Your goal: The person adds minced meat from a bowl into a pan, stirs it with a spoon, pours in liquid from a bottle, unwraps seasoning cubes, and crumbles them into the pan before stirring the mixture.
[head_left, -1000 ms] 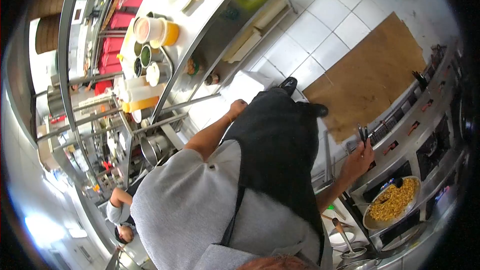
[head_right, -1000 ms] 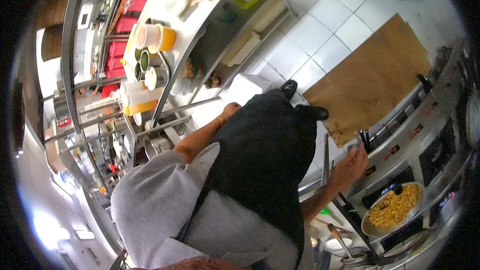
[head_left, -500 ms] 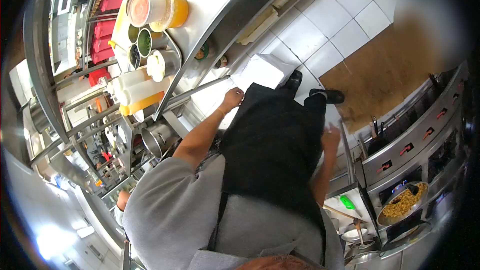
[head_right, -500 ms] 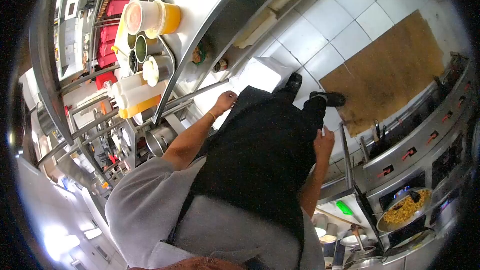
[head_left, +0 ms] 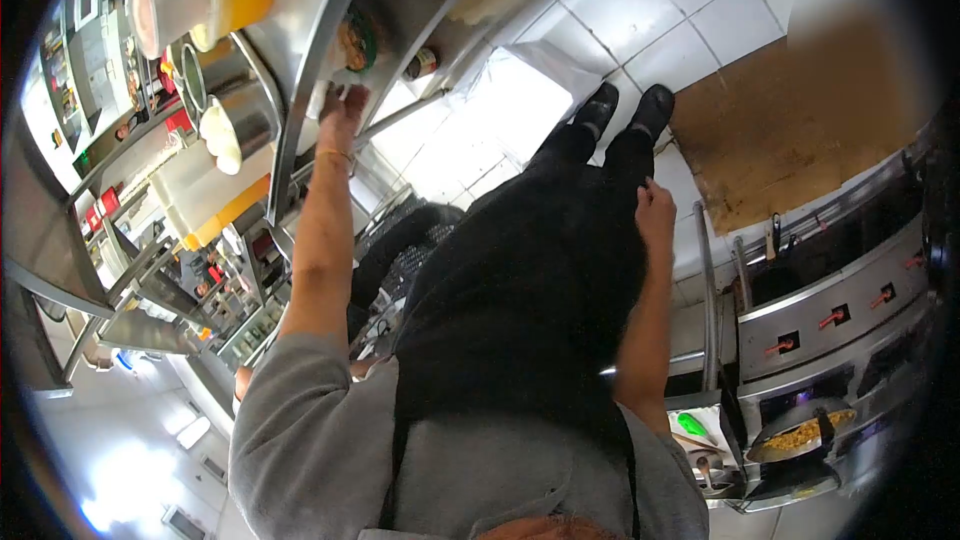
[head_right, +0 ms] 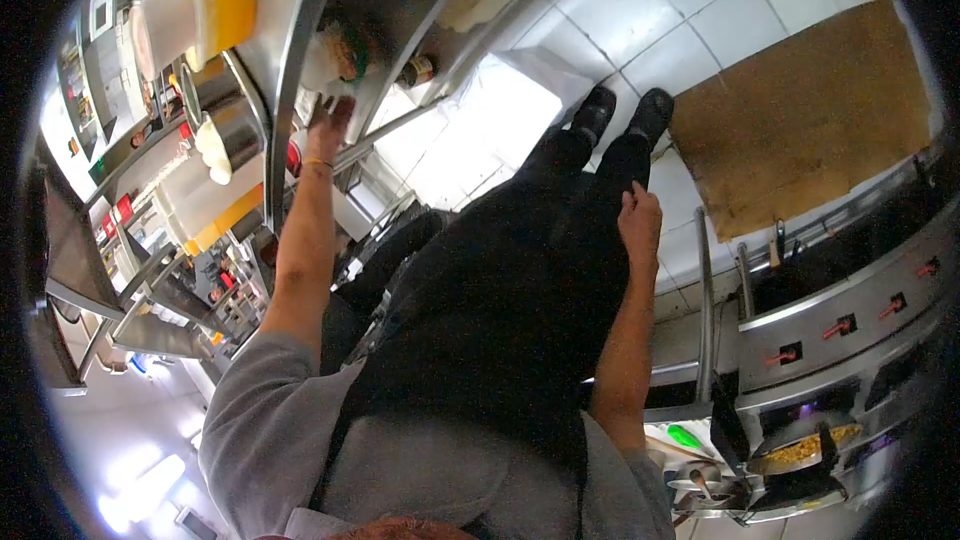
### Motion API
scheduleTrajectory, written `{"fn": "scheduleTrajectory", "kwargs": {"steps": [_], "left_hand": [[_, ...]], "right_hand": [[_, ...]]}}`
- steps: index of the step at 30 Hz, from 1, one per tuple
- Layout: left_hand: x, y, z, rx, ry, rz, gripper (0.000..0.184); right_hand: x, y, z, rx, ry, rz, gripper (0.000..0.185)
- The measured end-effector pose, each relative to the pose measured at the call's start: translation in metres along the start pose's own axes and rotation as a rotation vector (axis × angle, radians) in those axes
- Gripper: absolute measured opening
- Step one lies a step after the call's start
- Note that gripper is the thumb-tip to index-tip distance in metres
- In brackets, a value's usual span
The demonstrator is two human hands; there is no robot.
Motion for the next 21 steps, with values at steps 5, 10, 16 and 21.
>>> {"fn": "scheduleTrajectory", "kwargs": {"steps": [5, 10, 16, 21], "left_hand": [[0.008, 0.049, 0.012, -0.213, -0.433, -0.005, 0.064], [0.003, 0.086, 0.003, -0.28, -0.529, 0.099, 0.059], [-0.008, 0.086, 0.025, 0.014, -0.113, 0.029, 0.039], [0.02, 0.032, 0.057, 0.612, 1.406, 0.053, 0.046]], "right_hand": [[0.001, 0.021, -0.002, -0.012, 0.069, 0.029, 0.033], [0.01, 0.03, 0.015, -0.02, 0.011, -0.028, 0.033], [-0.006, 0.042, 0.008, -0.106, -0.042, 0.01, 0.032], [-0.018, 0.058, -0.027, -0.198, -0.023, 0.04, 0.029]]}}
Point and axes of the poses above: each hand's wrist, its own y-axis towards the middle knuckle, its own x-axis out of the palm, z = x × y, the point moved 9 cm from there along y, towards the middle knuckle, and after that the axes turned 8 degrees about y, right-handed, at the moved point
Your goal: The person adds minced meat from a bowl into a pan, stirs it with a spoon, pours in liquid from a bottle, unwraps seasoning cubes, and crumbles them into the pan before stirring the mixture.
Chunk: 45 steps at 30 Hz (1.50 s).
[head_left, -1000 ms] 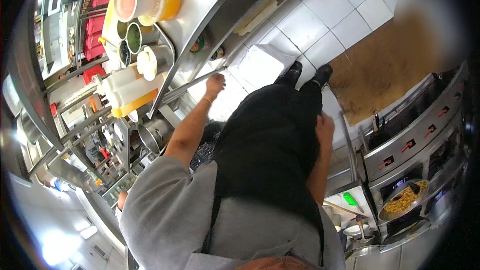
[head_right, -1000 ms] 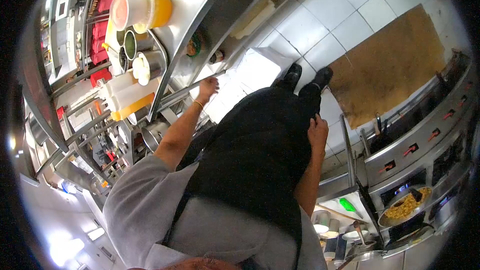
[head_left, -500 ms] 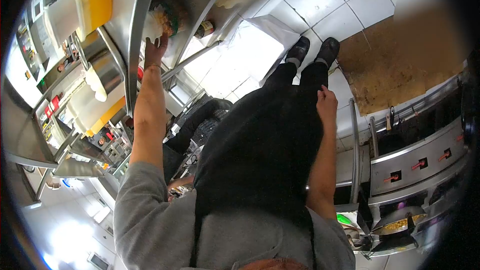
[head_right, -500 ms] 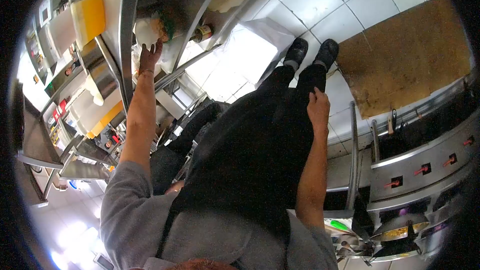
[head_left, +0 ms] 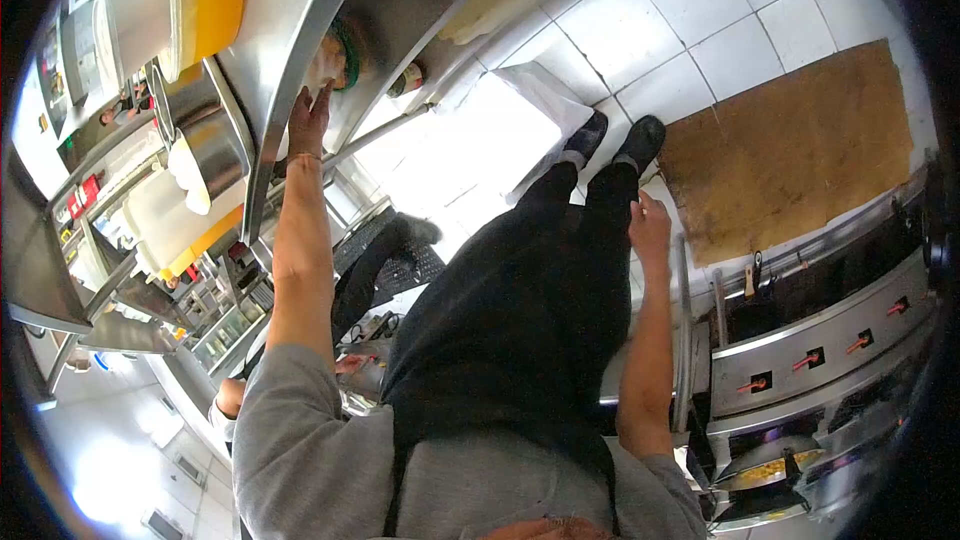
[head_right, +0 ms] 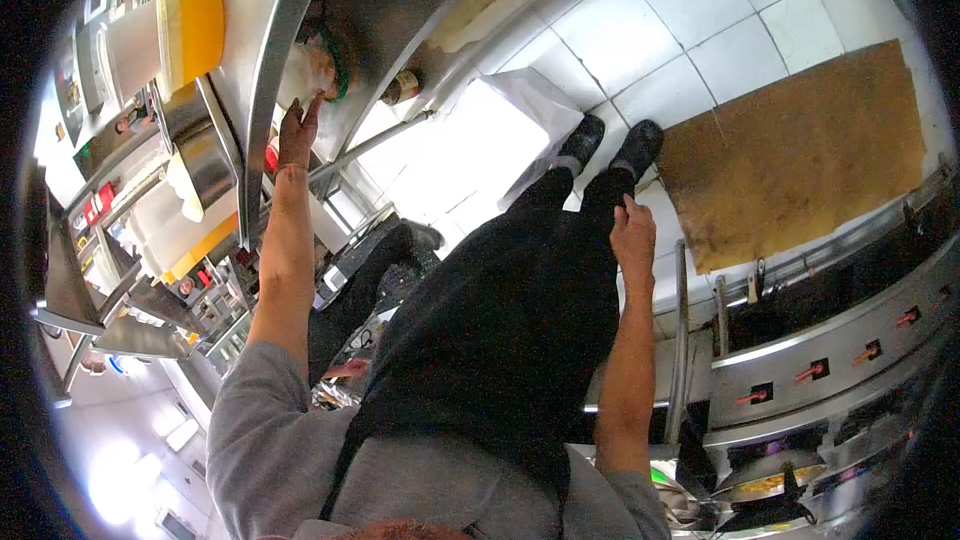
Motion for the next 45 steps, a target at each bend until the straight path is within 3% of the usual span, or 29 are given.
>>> {"fn": "scheduleTrajectory", "kwargs": {"steps": [1, 3, 4, 7, 9, 12, 17, 19, 20, 22, 23, 25, 26, 28, 29, 31, 34, 38, 40, 43, 44, 45], "left_hand": [[0.013, 0.011, -0.026, 0.0, -0.009, 0.004, 0.046], [0.036, 0.027, -0.051, 0.094, -0.822, -0.066, 0.036], [0.024, -0.02, 0.026, -0.376, -1.52, -0.113, 0.033], [0.035, -0.032, 0.071, -0.456, -1.543, -0.184, 0.028], [0.05, -0.029, 0.109, -0.365, -1.598, -0.235, 0.028], [0.091, -0.01, 0.152, -0.38, -1.699, -0.327, 0.032], [0.127, 0.002, 0.163, -0.43, -1.843, -0.4, 0.044], [0.116, -0.007, 0.146, -0.336, -1.612, -0.337, 0.043], [0.113, -0.017, 0.117, -0.479, -1.537, -0.231, 0.039], [0.11, -0.008, 0.055, -0.378, -1.488, -0.134, 0.039], [0.093, -0.026, 0.043, -0.562, -1.419, -0.022, 0.048], [0.029, -0.012, 0.04, 0.085, 0.182, 0.602, 0.059], [0.022, -0.014, 0.047, 0.084, 0.181, 0.596, 0.059], [0.022, -0.024, 0.11, 0.489, 0.445, 0.426, 0.061], [0.025, -0.015, 0.104, 0.488, 0.444, 0.421, 0.061], [0.045, 0.018, 0.088, 0.479, 0.443, 0.199, 0.077], [0.047, 0.024, 0.086, 0.477, 0.439, 0.221, 0.079], [0.042, 0.013, 0.108, 0.55, 0.42, 0.149, 0.079], [0.052, 0.021, 0.103, 0.403, 0.347, -0.03, 0.054], [0.056, 0.025, 0.114, 0.454, 0.437, -0.043, 0.056], [0.062, 0.031, 0.105, 0.335, 0.403, -0.232, 0.066], [0.062, 0.033, 0.1, 0.337, 0.407, -0.232, 0.066]], "right_hand": [[0.002, 0.006, -0.003, -0.006, -0.006, 0.005, 0.029], [0.005, 0.018, -0.025, -0.221, -0.01, 0.075, 0.027], [0.008, 0.026, -0.039, -0.21, -0.028, 0.042, 0.025], [0.017, 0.049, -0.098, -0.311, -0.069, 0.014, 0.025], [0.027, 0.065, -0.15, -0.336, -0.007, -0.063, 0.027], [0.043, 0.084, -0.234, -0.638, -0.001, 0.004, 0.028], [0.082, 0.119, -0.314, -0.755, -0.137, -0.071, 0.027], [0.097, 0.124, -0.319, -0.784, -0.197, -0.057, 0.027], [0.105, 0.125, -0.317, -0.773, -0.162, -0.07, 0.026], [0.121, 0.126, -0.316, -0.757, -0.126, -0.074, 0.025], [0.137, 0.127, -0.313, -0.738, -0.166, -0.135, 0.025], [0.162, 0.124, -0.308, -0.71, -0.209, -0.206, 0.025], [0.173, 0.122, -0.306, -0.716, -0.228, -0.24, 0.024], [0.187, 0.12, -0.303, -0.684, -0.26, -0.298, 0.022], [0.191, 0.12, -0.301, -0.681, -0.261, -0.301, 0.022], [0.203, 0.12, -0.293, -0.669, -0.252, -0.317, 0.022], [0.213, 0.12, -0.279, -0.664, -0.209, -0.323, 0.016], [0.224, 0.119, -0.258, -0.577, -0.259, -0.387, 0.023], [0.228, 0.118, -0.254, -0.583, -0.159, -0.34, 0.016], [0.247, 0.119, -0.261, -0.574, -0.126, -0.386, 0.017], [0.253, 0.119, -0.266, -0.566, -0.088, -0.398, 0.017], [0.258, 0.119, -0.271, -0.565, -0.084, -0.397, 0.017]]}}
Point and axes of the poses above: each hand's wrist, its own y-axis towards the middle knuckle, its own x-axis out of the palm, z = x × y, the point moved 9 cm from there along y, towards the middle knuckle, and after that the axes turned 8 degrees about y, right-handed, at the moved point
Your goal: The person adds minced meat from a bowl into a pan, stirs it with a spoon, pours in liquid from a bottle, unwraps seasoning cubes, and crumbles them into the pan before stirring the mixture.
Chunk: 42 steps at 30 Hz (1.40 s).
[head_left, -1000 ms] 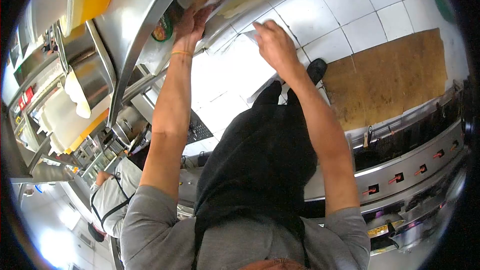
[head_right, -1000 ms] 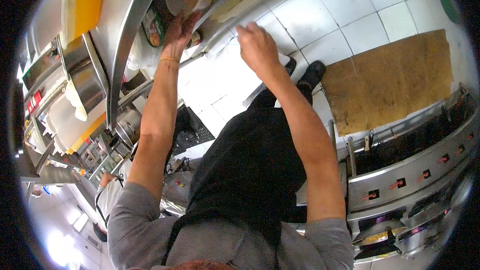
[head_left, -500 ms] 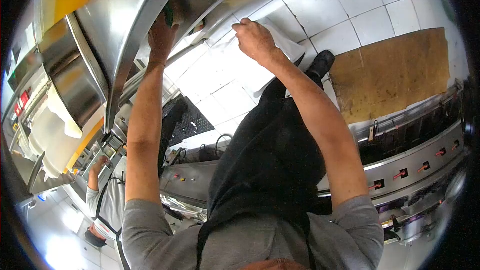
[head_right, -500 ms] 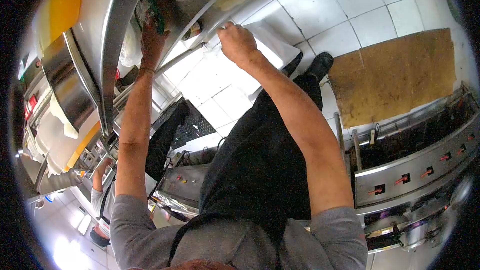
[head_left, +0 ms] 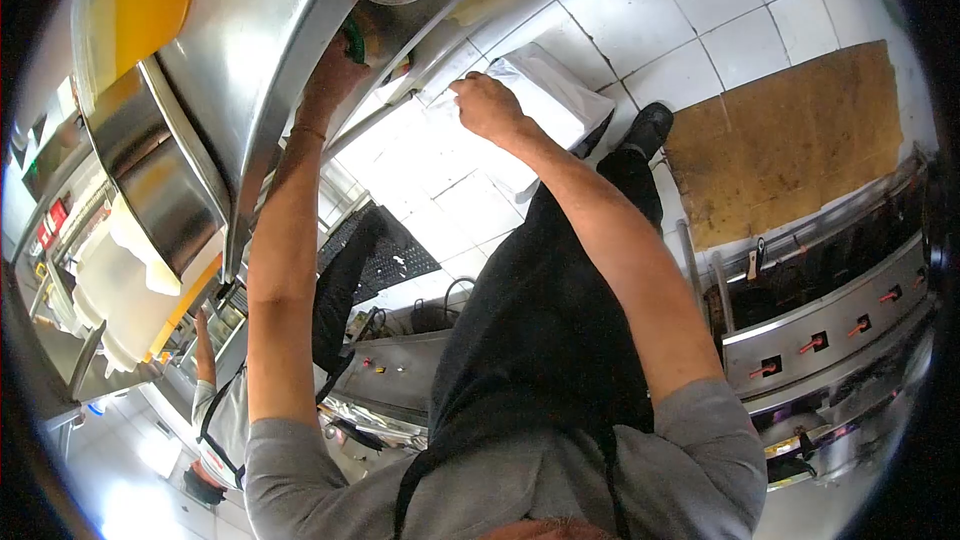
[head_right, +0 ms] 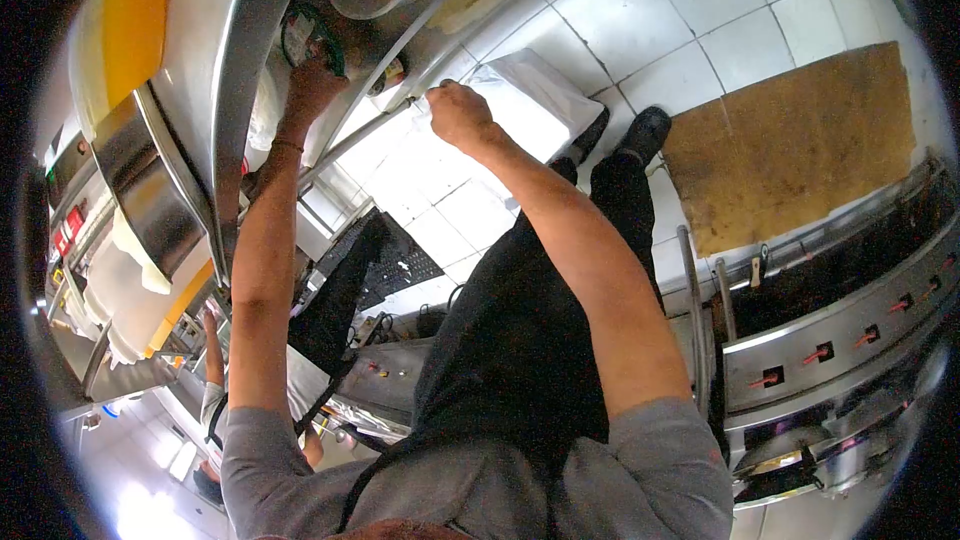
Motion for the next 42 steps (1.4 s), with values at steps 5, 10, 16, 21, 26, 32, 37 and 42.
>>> {"fn": "scheduleTrajectory", "kwargs": {"steps": [5, 10, 16, 21, 26, 32, 37, 42], "left_hand": [[0.024, 0.012, -0.046, 0.28, 0.039, 0.345, 0.034], [0.012, 0.009, -0.055, 0.283, -0.213, 0.232, 0.035], [-0.018, -0.021, -0.01, 0.189, -0.34, -0.18, 0.035], [-0.022, -0.024, -0.022, 0.249, -0.261, -0.102, 0.034], [-0.021, -0.026, -0.024, 0.285, -0.203, -0.063, 0.034], [-0.022, -0.024, -0.024, 0.325, -0.113, -0.01, 0.033], [-0.026, -0.02, -0.015, 0.434, 0.074, 0.067, 0.033], [-0.023, -0.037, 0.021, 0.827, 0.866, 0.394, 0.032]], "right_hand": [[0.034, 0.025, -0.024, -0.139, 0.037, 0.024, 0.024], [0.004, 0.02, -0.101, -0.443, -0.085, 0.3, 0.022], [0.1, 0.07, -0.113, -0.62, -1.5, 0.349, 0.038], [0.071, 0.092, -0.129, -0.438, -0.553, 0.283, 0.031], [0.051, 0.106, -0.113, -0.245, -0.18, 0.41, 0.019], [0.019, 0.109, -0.108, -0.285, 0.371, 0.405, 0.019], [0.01, 0.08, -0.118, -0.566, 0.221, 0.354, 0.021], [-0.018, 0.014, -0.095, -0.51, 0.325, 0.318, 0.021]]}}
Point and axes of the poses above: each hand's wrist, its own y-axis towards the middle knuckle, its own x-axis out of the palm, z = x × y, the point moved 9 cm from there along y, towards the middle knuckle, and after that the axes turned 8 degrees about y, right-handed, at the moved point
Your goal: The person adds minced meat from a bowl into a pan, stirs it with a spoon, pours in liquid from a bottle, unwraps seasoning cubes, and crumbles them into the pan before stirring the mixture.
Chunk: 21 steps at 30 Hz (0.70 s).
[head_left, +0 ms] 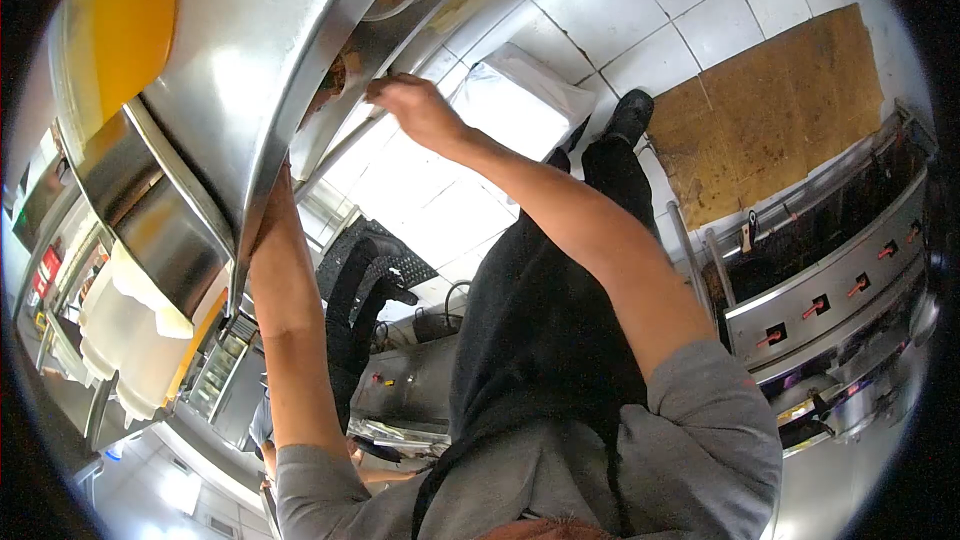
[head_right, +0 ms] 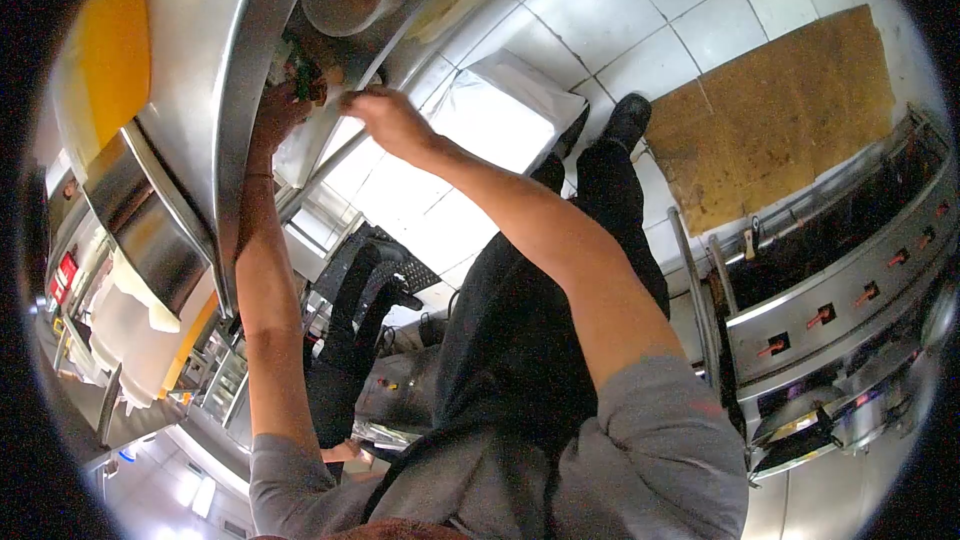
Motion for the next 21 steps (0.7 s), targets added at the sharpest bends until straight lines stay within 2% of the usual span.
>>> {"fn": "scheduleTrajectory", "kwargs": {"steps": [1, 2, 3, 4, 6, 9, 10, 12, 14, 16, 18, 20, 21], "left_hand": [[-0.01, 0.003, 0.001, 0.001, 0.001, -0.001, 0.032], [-0.012, 0.008, -0.021, -0.353, -0.71, -0.181, 0.03], [0.002, 0.0, -0.019, -0.705, -1.422, -0.359, 0.027], [0.003, 0.003, -0.018, -0.704, -1.419, -0.356, 0.027], [0.027, 0.004, -0.019, -0.7, -1.022, -0.372, 0.027], [0.112, -0.003, 0.016, -0.38, -0.356, -0.028, 0.038], [0.091, 0.008, 0.013, -0.37, -0.35, -0.009, 0.038], [0.055, 0.005, -0.004, -0.705, -0.743, -0.124, 0.05], [0.041, 0.003, 0.01, -0.698, -0.698, -0.032, 0.054], [-0.031, 0.011, 0.025, -0.805, -0.444, 0.087, 0.048], [-0.086, 0.04, 0.055, -0.868, -1.708, 0.103, 0.039], [-0.157, 0.07, 0.097, -0.857, -2.248, -0.024, 0.032], [-0.187, 0.082, 0.108, -0.8, -2.316, -0.027, 0.032]], "right_hand": [[-0.015, -0.018, 0.021, 0.296, 0.345, 0.113, 0.022], [-0.022, -0.044, 0.041, 0.59, 0.688, 0.226, 0.024], [-0.032, -0.062, 0.043, 0.675, 0.724, 0.234, 0.026], [-0.042, -0.079, 0.044, 0.758, 0.76, 0.243, 0.028], [-0.062, -0.1, 0.029, 0.809, 0.739, 0.252, 0.028], [-0.091, -0.121, 0.004, 0.802, 0.818, 0.376, 0.027], [-0.099, -0.123, -0.003, 0.748, 0.852, 0.381, 0.025], [-0.117, -0.128, -0.018, 0.68, 0.876, 0.403, 0.023], [-0.141, -0.129, -0.035, 0.633, 0.844, 0.447, 0.021], [-0.161, -0.135, -0.044, 0.654, 0.868, 0.518, 0.026], [-0.178, -0.146, -0.047, 0.646, 0.937, 0.621, 0.026], [-0.189, -0.152, -0.05, 0.633, 0.902, 0.609, 0.026], [-0.195, -0.153, -0.053, 0.643, 0.925, 0.651, 0.025]]}}
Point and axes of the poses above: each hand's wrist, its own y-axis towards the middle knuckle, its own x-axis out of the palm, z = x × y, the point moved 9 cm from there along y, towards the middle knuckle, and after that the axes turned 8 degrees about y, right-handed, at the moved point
